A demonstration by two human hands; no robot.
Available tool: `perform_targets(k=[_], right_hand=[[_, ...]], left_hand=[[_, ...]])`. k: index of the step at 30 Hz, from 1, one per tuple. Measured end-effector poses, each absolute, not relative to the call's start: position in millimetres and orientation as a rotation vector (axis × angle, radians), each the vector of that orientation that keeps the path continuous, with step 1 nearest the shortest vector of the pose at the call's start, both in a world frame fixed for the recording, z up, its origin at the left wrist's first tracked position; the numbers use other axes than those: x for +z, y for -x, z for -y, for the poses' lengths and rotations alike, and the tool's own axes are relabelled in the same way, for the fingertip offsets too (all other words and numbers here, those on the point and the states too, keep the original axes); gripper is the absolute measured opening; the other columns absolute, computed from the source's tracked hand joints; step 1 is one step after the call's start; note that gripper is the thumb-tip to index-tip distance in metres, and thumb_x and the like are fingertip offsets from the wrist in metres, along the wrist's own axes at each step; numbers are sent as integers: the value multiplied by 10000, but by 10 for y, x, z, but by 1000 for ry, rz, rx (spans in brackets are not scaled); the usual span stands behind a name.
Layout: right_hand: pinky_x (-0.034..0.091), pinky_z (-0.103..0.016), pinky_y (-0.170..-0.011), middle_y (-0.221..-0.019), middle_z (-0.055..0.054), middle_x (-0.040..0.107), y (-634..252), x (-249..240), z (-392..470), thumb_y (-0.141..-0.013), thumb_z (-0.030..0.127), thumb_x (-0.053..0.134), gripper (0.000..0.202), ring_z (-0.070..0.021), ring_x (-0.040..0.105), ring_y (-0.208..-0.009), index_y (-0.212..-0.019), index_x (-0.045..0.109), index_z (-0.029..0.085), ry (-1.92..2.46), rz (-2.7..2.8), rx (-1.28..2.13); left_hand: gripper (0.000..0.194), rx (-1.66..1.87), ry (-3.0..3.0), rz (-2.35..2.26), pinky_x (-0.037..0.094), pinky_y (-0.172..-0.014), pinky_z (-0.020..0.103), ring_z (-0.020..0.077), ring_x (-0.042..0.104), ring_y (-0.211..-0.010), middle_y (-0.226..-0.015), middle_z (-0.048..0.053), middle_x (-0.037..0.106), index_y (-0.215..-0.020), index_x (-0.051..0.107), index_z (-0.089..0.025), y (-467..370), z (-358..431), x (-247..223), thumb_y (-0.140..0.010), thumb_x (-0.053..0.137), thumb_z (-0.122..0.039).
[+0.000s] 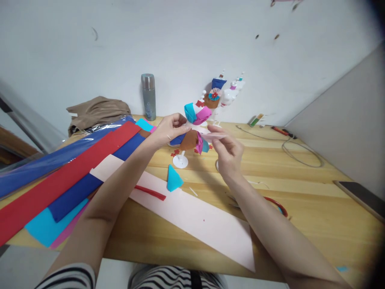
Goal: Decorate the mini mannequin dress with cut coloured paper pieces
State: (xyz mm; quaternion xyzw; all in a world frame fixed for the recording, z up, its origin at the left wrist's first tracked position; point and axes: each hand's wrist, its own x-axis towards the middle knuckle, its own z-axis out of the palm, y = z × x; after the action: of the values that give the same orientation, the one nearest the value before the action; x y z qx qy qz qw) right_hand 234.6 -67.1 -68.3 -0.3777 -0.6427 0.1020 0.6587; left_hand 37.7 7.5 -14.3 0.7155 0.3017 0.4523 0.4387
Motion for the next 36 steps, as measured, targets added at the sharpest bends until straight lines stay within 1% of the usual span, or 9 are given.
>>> perform_targets(k=[4,10,14,16,21,24,27,30,36], right_hand=[[473,-483,-1046,-1142,-43,749,-2314,-646,717,-884,276,609,177,-283,637,-1191,-919,783,264,832,1375,331],[499,-441,-974,-1090,-25,759,-2319,-672,686,-869,343,619,197,-272,668,-1087,-923,793,267,870,1277,453],[504,-440,-965,-1030,-17,773,-2320,-681,659,-852,326,639,202,-260,685,-1030,-955,802,269,859,1203,598],[507,-444,-969,-1053,-26,774,-2311,-670,673,-853,300,642,194,-256,691,-1034,-956,802,266,852,1201,620],[487,-502,-1038,-1225,-70,720,-2276,-622,748,-842,233,666,134,-274,651,-1184,-915,776,254,872,1392,282],[524,-532,-993,-1291,-84,677,-2267,-629,761,-854,217,652,164,-286,651,-1184,-974,751,269,874,1546,-10],[513,-563,-1014,-1370,-58,627,-2265,-663,741,-858,196,625,253,-299,592,-1272,-1068,713,307,835,1680,-296],[478,-573,-1049,-1439,-31,576,-2256,-694,720,-832,162,606,389,-308,516,-1354,-1175,654,339,789,1747,-518],[423,-616,-1075,-1497,-71,514,-2249,-716,735,-832,252,629,387,-363,448,-1403,-1214,631,306,841,1815,-520]], left_hand=[[316,1115,-1761,-751,403,-665,254,115,558,-691,-724,-24,582,-799,583,-157,-373,-76,-144,-702,775,-389],[291,1127,-1770,-748,415,-686,268,122,558,-692,-720,-22,579,-786,576,-158,-374,-84,-142,-705,770,-359],[291,1109,-1723,-743,439,-716,272,130,580,-725,-734,-21,591,-798,573,-161,-380,-65,-133,-700,775,-345],[296,1112,-1723,-742,440,-714,265,127,580,-729,-729,-26,584,-787,563,-162,-380,-48,-128,-703,774,-352],[318,1125,-1730,-755,446,-705,250,134,601,-761,-742,-15,608,-789,566,-161,-379,-28,-133,-710,766,-396],[305,1100,-1722,-746,470,-727,259,159,642,-821,-814,27,683,-829,622,-154,-382,-36,-144,-721,755,-406],[275,1078,-1728,-712,477,-739,266,161,645,-824,-840,37,711,-836,668,-151,-382,-29,-142,-743,739,-400],[250,1072,-1733,-674,467,-713,265,142,613,-756,-782,12,694,-794,683,-153,-375,-9,-129,-757,731,-397],[304,1058,-1779,-707,430,-626,265,130,555,-652,-646,-8,598,-673,641,-161,-370,4,-110,-764,713,-441]])
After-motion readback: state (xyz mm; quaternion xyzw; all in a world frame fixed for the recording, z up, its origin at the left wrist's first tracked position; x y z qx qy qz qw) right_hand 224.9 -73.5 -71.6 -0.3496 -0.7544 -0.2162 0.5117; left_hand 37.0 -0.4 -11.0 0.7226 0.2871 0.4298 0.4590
